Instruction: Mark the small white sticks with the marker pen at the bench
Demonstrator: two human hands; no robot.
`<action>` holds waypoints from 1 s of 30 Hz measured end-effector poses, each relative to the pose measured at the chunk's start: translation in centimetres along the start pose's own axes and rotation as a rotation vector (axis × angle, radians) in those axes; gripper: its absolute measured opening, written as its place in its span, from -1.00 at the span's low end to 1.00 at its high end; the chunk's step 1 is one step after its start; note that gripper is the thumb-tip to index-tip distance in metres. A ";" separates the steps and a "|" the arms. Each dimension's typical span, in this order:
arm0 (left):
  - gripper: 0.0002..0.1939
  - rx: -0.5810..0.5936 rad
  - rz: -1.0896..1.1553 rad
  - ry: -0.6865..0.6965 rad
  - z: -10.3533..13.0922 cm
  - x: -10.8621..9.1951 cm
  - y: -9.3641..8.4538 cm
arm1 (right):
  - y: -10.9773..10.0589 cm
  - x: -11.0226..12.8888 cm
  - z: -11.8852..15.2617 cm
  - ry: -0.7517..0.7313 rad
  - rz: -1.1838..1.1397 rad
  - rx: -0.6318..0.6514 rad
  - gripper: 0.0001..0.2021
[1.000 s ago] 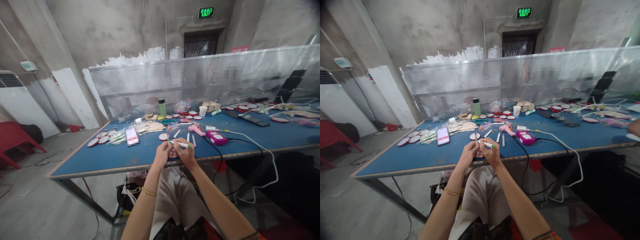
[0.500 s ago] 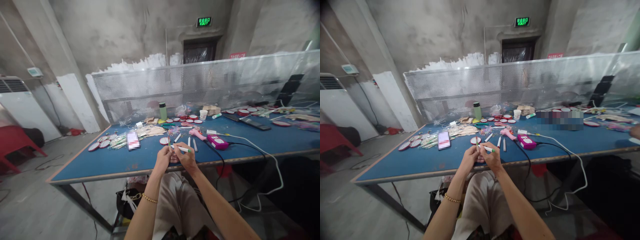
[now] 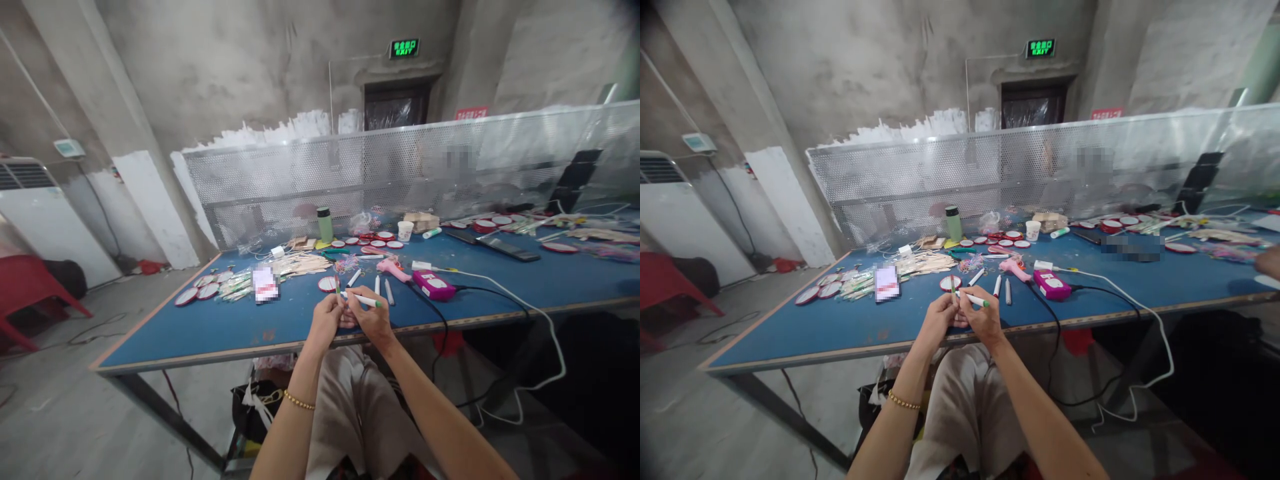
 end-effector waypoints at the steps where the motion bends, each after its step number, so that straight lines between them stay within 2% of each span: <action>1: -0.77 0.002 0.002 0.001 0.0 0.0 0.0 | 0.0 0.0 0.0 -0.002 0.005 0.001 -0.81; 15: -0.81 -0.002 -0.012 -0.002 0.0 0.1 -0.1 | 0.0 -0.1 0.1 -0.012 -0.023 -0.007 -0.83; 30: -0.76 0.016 -0.004 0.002 -0.1 0.2 -0.1 | 0.0 0.0 0.0 -0.006 -0.003 -0.015 -0.81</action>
Point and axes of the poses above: each hand's wrist, its own z-axis away from the middle knuckle, its own y-axis out of the palm, x = y × z, the point moved 2 cm from there along -z, towards the middle knuckle, and after that the axes turned 15 degrees about x, right-handed, at the moved point
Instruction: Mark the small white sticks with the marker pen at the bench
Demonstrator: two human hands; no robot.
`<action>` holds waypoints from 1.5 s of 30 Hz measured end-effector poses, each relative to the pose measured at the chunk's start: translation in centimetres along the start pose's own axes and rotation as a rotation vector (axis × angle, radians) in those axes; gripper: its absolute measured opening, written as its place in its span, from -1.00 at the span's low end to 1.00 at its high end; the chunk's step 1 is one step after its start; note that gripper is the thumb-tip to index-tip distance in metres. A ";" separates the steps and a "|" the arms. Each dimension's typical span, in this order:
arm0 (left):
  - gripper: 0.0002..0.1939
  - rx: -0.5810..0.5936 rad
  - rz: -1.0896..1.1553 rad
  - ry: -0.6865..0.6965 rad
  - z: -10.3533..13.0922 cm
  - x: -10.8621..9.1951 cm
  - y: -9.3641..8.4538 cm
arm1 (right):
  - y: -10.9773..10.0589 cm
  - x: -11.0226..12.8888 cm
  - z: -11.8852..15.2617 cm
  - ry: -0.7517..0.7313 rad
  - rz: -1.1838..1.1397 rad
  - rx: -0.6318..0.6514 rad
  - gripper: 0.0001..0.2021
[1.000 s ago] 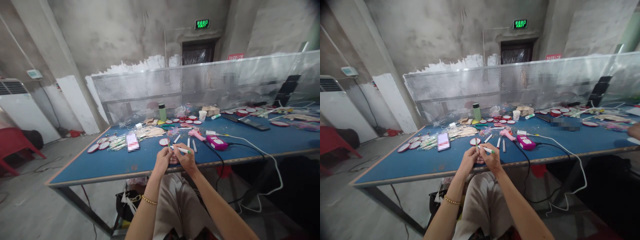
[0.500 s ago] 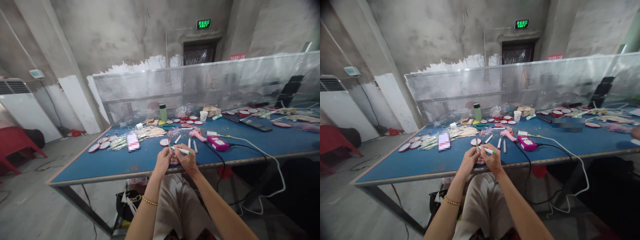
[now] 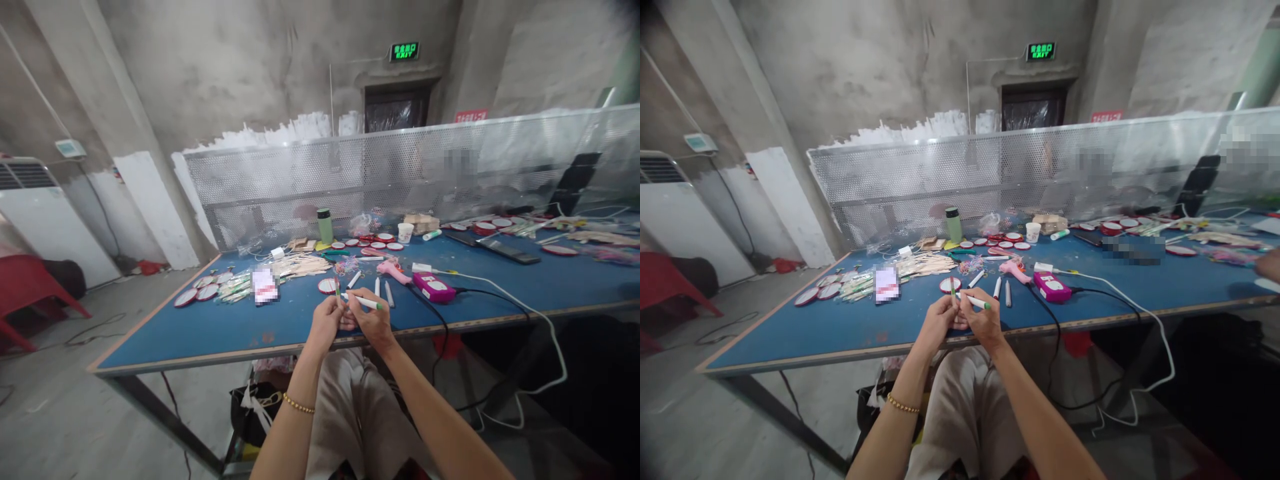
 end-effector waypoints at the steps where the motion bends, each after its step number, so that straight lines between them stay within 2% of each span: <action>1: -0.77 -0.004 -0.001 -0.003 0.0 0.0 0.0 | 0.0 0.0 0.0 0.001 0.003 0.000 -0.81; 17: -0.82 -0.038 -0.006 -0.001 0.0 0.1 0.0 | 0.1 0.0 0.0 0.004 -0.024 0.006 -0.82; 27: -0.78 -0.028 -0.022 0.010 0.0 0.1 0.0 | 0.1 0.0 0.0 0.006 -0.002 0.030 -0.83; 32: -0.76 0.008 0.009 0.005 0.0 -0.1 0.0 | -0.1 0.1 0.0 0.044 -0.024 -0.021 -0.83; 45: -0.71 -0.012 0.015 0.009 0.2 -0.2 0.2 | -0.2 0.2 0.0 0.023 -0.031 0.003 -0.81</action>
Point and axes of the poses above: each hand's wrist, its own z-axis away from the middle knuckle, its own y-axis out of the palm, x = y × z, the point moved 2 cm from there along -z, towards the middle knuckle, and after that the axes turned 15 degrees about x, right-handed, at the moved point
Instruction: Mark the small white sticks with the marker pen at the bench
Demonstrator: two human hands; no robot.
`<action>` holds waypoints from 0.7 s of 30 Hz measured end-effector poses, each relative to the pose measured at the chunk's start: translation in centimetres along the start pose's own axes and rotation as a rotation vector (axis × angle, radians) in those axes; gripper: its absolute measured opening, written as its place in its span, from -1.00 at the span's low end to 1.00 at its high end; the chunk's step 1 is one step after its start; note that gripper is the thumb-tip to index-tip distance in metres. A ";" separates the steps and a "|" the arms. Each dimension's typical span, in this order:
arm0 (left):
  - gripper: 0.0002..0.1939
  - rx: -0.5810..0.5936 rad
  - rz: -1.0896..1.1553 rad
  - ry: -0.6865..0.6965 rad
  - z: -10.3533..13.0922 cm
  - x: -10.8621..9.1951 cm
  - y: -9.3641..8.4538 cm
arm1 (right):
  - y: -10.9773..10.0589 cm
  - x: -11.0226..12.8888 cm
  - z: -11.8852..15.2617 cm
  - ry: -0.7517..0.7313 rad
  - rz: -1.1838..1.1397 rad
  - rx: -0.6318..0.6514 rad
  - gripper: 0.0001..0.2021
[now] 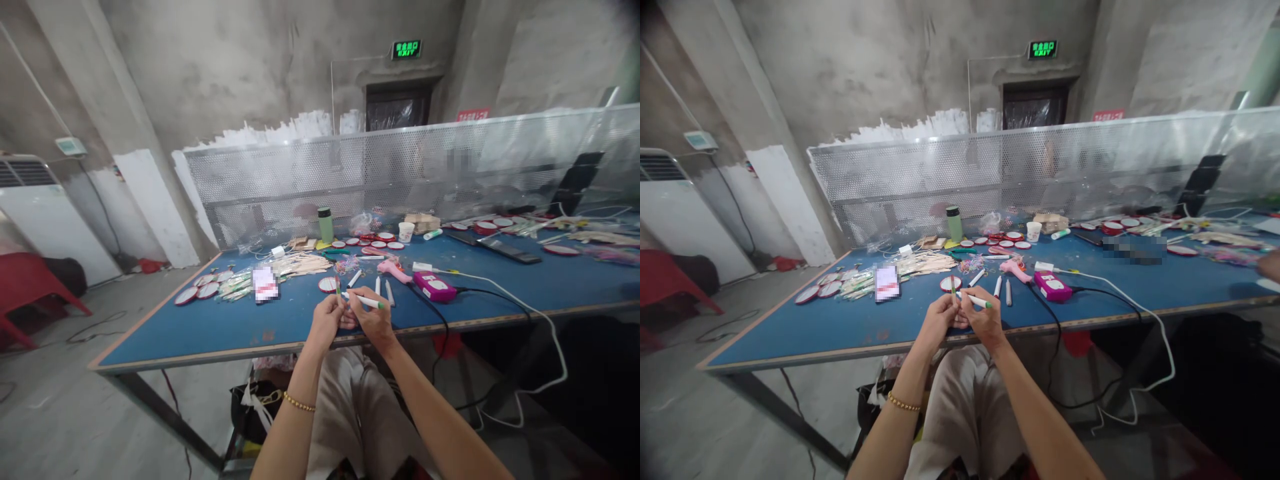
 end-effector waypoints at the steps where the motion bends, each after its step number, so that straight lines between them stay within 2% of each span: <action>1: -0.71 0.000 -0.002 0.001 0.0 0.0 0.0 | 0.0 -0.1 0.0 -0.001 0.002 0.001 -0.81; 11: -0.71 0.005 -0.012 0.001 -0.1 0.0 -0.1 | 0.2 -0.7 0.0 -0.005 0.017 0.014 -0.83; 21: -0.73 0.014 -0.025 -0.005 -0.2 0.2 -0.2 | 0.1 -0.2 0.0 -0.023 0.019 0.021 -0.81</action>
Point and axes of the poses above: each hand's wrist, its own z-axis away from the middle knuckle, its own y-axis out of the palm, x = y × z, the point moved 2 cm from there along -z, towards the middle knuckle, and after that the axes turned 15 degrees about x, right-handed, at the moved point
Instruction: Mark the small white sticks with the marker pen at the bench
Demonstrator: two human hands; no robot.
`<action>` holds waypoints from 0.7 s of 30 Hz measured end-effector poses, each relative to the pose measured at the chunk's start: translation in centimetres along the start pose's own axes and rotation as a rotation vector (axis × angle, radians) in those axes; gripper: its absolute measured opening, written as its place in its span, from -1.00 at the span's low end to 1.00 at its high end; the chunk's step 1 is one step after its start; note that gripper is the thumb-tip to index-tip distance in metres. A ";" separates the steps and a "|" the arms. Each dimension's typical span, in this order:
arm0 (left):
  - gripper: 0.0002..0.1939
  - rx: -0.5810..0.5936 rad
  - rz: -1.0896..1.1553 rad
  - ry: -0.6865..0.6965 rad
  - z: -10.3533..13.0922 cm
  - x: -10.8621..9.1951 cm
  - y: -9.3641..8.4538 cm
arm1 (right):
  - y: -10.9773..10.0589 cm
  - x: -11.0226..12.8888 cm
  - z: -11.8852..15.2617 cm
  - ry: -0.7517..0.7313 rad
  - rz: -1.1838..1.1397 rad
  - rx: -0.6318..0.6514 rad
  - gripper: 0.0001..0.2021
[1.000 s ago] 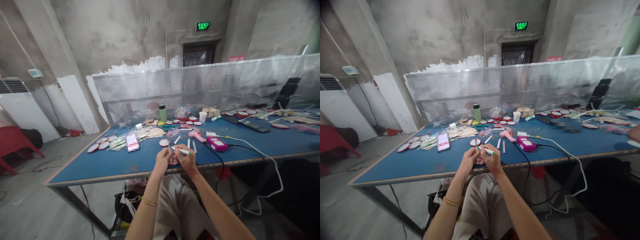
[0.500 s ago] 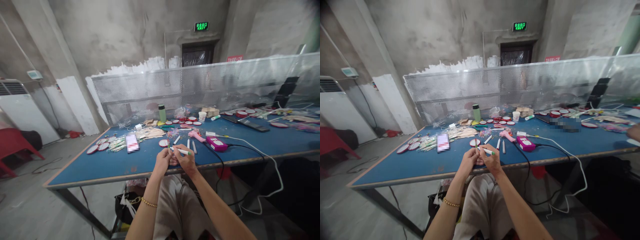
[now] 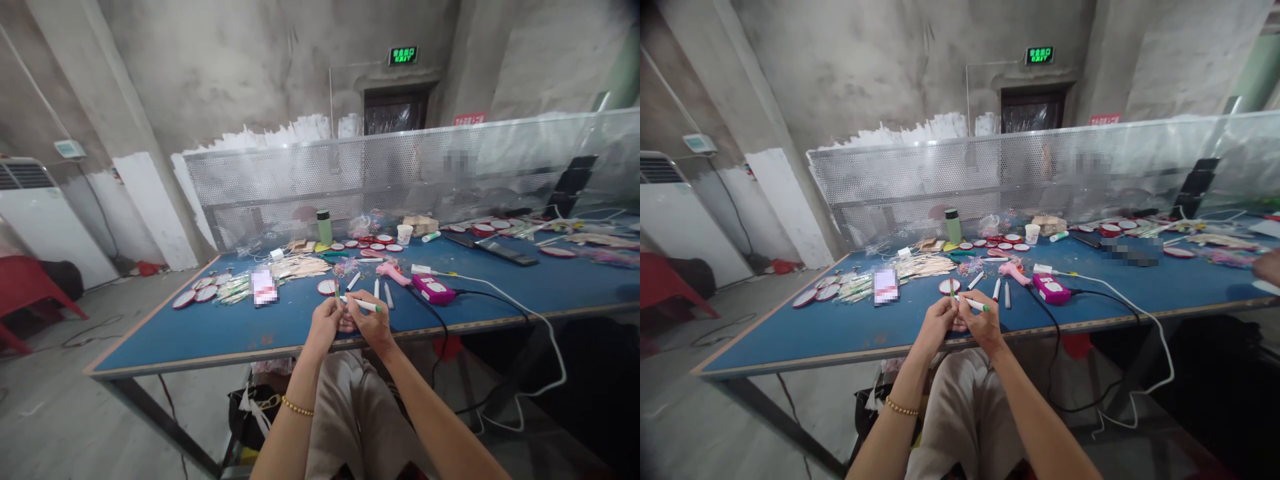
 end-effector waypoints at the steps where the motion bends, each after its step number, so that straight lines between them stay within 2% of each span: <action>1: -0.74 -0.003 -0.001 0.000 0.0 0.0 0.0 | 0.0 0.0 0.0 0.001 0.000 0.006 -0.81; 21: -0.72 -0.001 0.004 0.007 0.1 -0.1 0.1 | 0.1 0.2 0.0 -0.006 0.026 -0.011 -0.81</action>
Point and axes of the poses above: each hand's wrist, its own z-axis away from the middle knuckle, its own y-axis out of the palm, x = y × z, the point moved 2 cm from there along -z, towards the middle knuckle, and after that the axes turned 15 degrees about x, right-handed, at the moved point
